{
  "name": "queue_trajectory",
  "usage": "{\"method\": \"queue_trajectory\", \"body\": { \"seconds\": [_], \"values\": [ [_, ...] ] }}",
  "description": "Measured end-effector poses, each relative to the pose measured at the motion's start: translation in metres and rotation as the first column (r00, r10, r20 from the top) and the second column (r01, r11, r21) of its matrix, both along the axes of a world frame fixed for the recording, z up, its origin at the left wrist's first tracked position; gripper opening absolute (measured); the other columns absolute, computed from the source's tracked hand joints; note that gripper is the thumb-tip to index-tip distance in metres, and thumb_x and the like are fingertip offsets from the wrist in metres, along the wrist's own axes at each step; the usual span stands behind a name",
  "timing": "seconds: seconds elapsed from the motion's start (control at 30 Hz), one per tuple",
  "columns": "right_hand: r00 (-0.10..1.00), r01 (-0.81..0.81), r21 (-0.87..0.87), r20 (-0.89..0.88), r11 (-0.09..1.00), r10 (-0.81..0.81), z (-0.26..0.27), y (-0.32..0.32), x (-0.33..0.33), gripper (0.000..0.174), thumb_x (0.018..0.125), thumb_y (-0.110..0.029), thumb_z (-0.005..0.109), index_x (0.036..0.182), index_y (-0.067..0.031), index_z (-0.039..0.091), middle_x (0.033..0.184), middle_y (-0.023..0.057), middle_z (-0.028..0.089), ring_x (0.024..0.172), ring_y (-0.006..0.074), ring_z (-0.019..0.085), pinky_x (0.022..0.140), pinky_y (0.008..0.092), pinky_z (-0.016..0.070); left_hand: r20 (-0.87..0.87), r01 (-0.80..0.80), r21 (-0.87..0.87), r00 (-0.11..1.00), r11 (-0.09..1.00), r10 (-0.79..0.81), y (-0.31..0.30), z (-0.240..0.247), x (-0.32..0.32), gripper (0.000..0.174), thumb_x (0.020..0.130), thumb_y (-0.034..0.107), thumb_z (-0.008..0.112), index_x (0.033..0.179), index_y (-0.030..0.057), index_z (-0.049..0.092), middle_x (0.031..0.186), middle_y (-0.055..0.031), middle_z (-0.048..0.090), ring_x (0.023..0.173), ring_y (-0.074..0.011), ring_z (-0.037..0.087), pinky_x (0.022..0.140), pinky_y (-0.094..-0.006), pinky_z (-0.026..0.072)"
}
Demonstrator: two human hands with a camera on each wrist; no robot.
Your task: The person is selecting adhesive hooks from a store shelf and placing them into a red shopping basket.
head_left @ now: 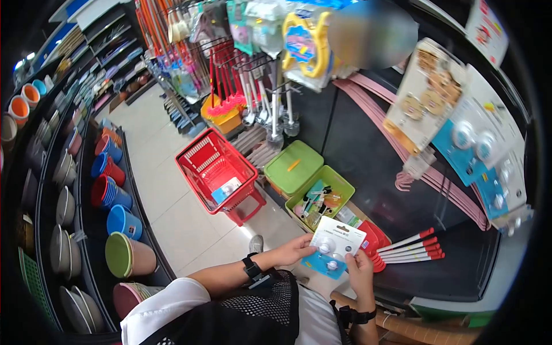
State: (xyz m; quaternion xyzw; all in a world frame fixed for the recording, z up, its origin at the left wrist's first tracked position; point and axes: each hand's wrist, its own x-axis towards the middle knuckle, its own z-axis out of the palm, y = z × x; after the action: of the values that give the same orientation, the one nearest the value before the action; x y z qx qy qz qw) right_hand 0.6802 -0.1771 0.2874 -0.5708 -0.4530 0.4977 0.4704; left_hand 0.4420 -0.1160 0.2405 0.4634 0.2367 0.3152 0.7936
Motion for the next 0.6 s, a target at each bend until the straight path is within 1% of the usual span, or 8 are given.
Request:
{"method": "queue_trajectory", "body": {
  "seconds": [0.07, 0.2, 0.23, 0.33, 0.37, 0.53, 0.57, 0.6],
  "values": [
    [0.991, -0.131, -0.102, -0.003, 0.986, 0.131, -0.016, 0.015, -0.021, 0.020, 0.097, -0.008, 0.059, 0.113, 0.0047, 0.063, 0.101, 0.0073, 0.068, 0.087, 0.0096, 0.063, 0.076, 0.0256, 0.0518, 0.004, -0.071, -0.013, 0.997, 0.997, 0.071, 0.007, -0.010, -0.034, 0.043, 0.103, 0.013, 0.050, 0.143, 0.0022, 0.038, 0.125, -0.0050, 0.059, 0.111, -0.0101, 0.056, 0.096, -0.0284, 0.0466],
    [0.957, -0.197, -0.168, 0.182, 0.966, 0.226, -0.022, 0.051, -0.066, 0.029, 0.098, -0.011, 0.059, 0.122, 0.0052, 0.061, 0.104, 0.0101, 0.070, 0.090, 0.0158, 0.069, 0.075, 0.0266, 0.0560, -0.246, -0.286, 0.047, 0.925, 0.957, 0.288, 0.037, -0.020, -0.126, 0.045, 0.104, 0.014, 0.047, 0.145, 0.0010, 0.034, 0.129, -0.0074, 0.056, 0.117, -0.0138, 0.053, 0.100, -0.0308, 0.0436],
    [0.952, -0.206, -0.179, 0.191, 0.962, 0.240, -0.024, 0.060, -0.077, 0.029, 0.098, -0.011, 0.059, 0.122, 0.0052, 0.061, 0.104, 0.0101, 0.070, 0.090, 0.0158, 0.069, 0.075, 0.0266, 0.0560, -0.359, -0.336, 0.131, 0.861, 0.933, 0.361, 0.046, -0.020, -0.155, 0.048, 0.104, 0.013, 0.045, 0.147, -0.0004, 0.031, 0.136, -0.0101, 0.053, 0.123, -0.0167, 0.050, 0.105, -0.0323, 0.0407],
    [0.879, -0.230, -0.246, 0.363, 0.942, 0.310, -0.038, 0.084, -0.105, 0.030, 0.097, -0.012, 0.060, 0.121, 0.0052, 0.062, 0.106, 0.0122, 0.071, 0.091, 0.0175, 0.070, 0.074, 0.0260, 0.0556, -0.431, -0.466, 0.348, 0.691, 0.814, 0.580, 0.077, -0.035, -0.245, 0.051, 0.101, 0.007, 0.043, 0.149, -0.0009, 0.029, 0.145, -0.0171, 0.043, 0.136, -0.0240, 0.038, 0.113, -0.0351, 0.0302],
    [0.853, -0.224, -0.255, 0.415, 0.941, 0.316, -0.045, 0.089, -0.115, 0.029, 0.097, -0.013, 0.060, 0.119, 0.0053, 0.063, 0.103, 0.0124, 0.072, 0.089, 0.0168, 0.070, 0.074, 0.0261, 0.0554, -0.499, -0.446, 0.561, 0.491, 0.698, 0.715, 0.085, -0.056, -0.275, 0.055, 0.101, 0.014, 0.048, 0.151, 0.0020, 0.027, 0.136, -0.0153, 0.049, 0.121, -0.0227, 0.050, 0.103, -0.0345, 0.0411],
    [0.753, -0.262, -0.295, 0.533, 0.919, 0.386, -0.034, 0.120, -0.175, 0.029, 0.095, -0.016, 0.062, 0.115, 0.0037, 0.067, 0.093, 0.0125, 0.073, 0.087, 0.0155, 0.071, 0.073, 0.0268, 0.0547, -0.665, -0.493, 0.442, 0.380, 0.749, 0.643, 0.156, -0.086, -0.397, 0.053, 0.095, 0.004, 0.043, 0.147, 0.0024, 0.031, 0.127, -0.0269, 0.056, 0.119, -0.0343, 0.058, 0.101, -0.0422, 0.0441],
    [0.750, -0.237, -0.320, 0.540, 0.917, 0.382, -0.033, 0.126, -0.186, 0.028, 0.094, -0.020, 0.063, 0.113, 0.0007, 0.068, 0.094, 0.0165, 0.073, 0.089, 0.0228, 0.071, 0.077, 0.0307, 0.0544, -0.667, -0.489, 0.431, 0.394, 0.758, 0.633, 0.169, -0.096, -0.414, 0.053, 0.095, 0.004, 0.043, 0.147, 0.0024, 0.031, 0.127, -0.0269, 0.056, 0.119, -0.0343, 0.058, 0.101, -0.0422, 0.0441],
    [0.747, -0.212, -0.344, 0.547, 0.915, 0.378, -0.031, 0.130, -0.195, 0.027, 0.093, -0.023, 0.064, 0.110, -0.0023, 0.070, 0.096, 0.0204, 0.072, 0.091, 0.0302, 0.072, 0.080, 0.0347, 0.0541, -0.706, -0.448, 0.443, 0.359, 0.776, 0.610, 0.181, -0.107, -0.428, 0.054, 0.094, 0.006, 0.044, 0.146, 0.0046, 0.033, 0.122, -0.0315, 0.057, 0.115, -0.0410, 0.059, 0.099, -0.0456, 0.0456]
  ]
}}
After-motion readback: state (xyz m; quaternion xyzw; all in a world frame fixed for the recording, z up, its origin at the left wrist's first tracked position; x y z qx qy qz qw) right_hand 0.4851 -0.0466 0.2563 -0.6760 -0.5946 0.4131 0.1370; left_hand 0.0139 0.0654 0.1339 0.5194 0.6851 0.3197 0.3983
